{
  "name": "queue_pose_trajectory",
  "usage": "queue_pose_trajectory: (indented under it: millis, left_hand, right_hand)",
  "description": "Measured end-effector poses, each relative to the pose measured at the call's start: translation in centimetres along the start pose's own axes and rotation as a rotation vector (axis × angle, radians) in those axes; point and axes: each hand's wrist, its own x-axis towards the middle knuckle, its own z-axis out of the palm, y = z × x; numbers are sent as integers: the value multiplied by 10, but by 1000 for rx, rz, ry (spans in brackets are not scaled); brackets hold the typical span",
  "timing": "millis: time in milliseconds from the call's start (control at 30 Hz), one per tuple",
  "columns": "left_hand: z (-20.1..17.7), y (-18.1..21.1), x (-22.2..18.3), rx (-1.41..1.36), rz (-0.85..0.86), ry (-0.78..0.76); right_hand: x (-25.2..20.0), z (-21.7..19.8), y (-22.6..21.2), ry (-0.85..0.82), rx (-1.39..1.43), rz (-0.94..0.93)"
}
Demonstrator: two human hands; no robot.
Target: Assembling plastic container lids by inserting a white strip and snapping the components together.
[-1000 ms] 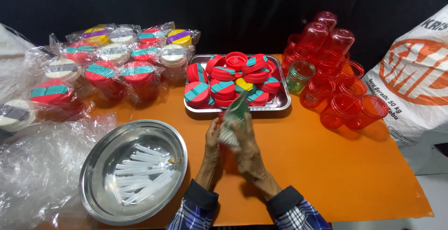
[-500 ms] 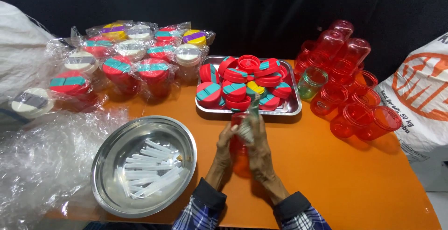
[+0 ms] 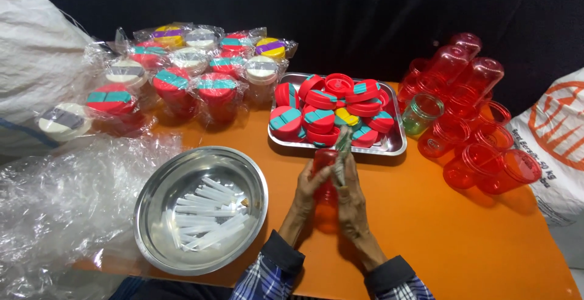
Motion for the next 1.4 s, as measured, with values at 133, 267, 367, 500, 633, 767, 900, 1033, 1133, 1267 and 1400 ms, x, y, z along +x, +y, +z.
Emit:
queue_pose_trajectory:
  millis: [133, 267, 367, 500, 633, 767, 900, 1033, 1133, 1267, 1400]
  left_hand:
    - [-28, -31, 17, 76, 11, 31]
    - [-37, -41, 31, -139, -22, 131]
    - [-40, -59, 36, -160, -25, 86]
    - [-13, -27, 6, 37, 101, -58]
    - [-15, -25, 15, -22, 71, 44]
    - [-33, -34, 25, -35, 68, 99]
    - [-21, -50, 21, -107, 21, -19]
    - [-23, -37, 16, 177, 158, -53]
    - [-27, -32, 23, 126, 95, 117]
    - [-28, -30, 20, -151, 98, 33]
    - [3, -4, -8, 99, 135, -62]
  right_hand:
    - [-15, 0, 7, -58, 105, 276]
    - [-26, 7, 18, -55, -97, -10]
    - [0, 2, -20, -30, -28, -22]
    - [-5, -2, 10, -14, 111, 277]
    - [-9, -7, -30, -118, 73, 417]
    - [-24, 3, 11, -42, -134, 15]
    - [-4, 2, 12, 36, -83, -48]
    - [-9, -4, 11, 1, 75, 110]
    - [-14, -8, 2, -159, 33, 251]
    - [-14, -6, 3, -71, -178, -226]
    - [-4, 3, 12, 59, -2, -96]
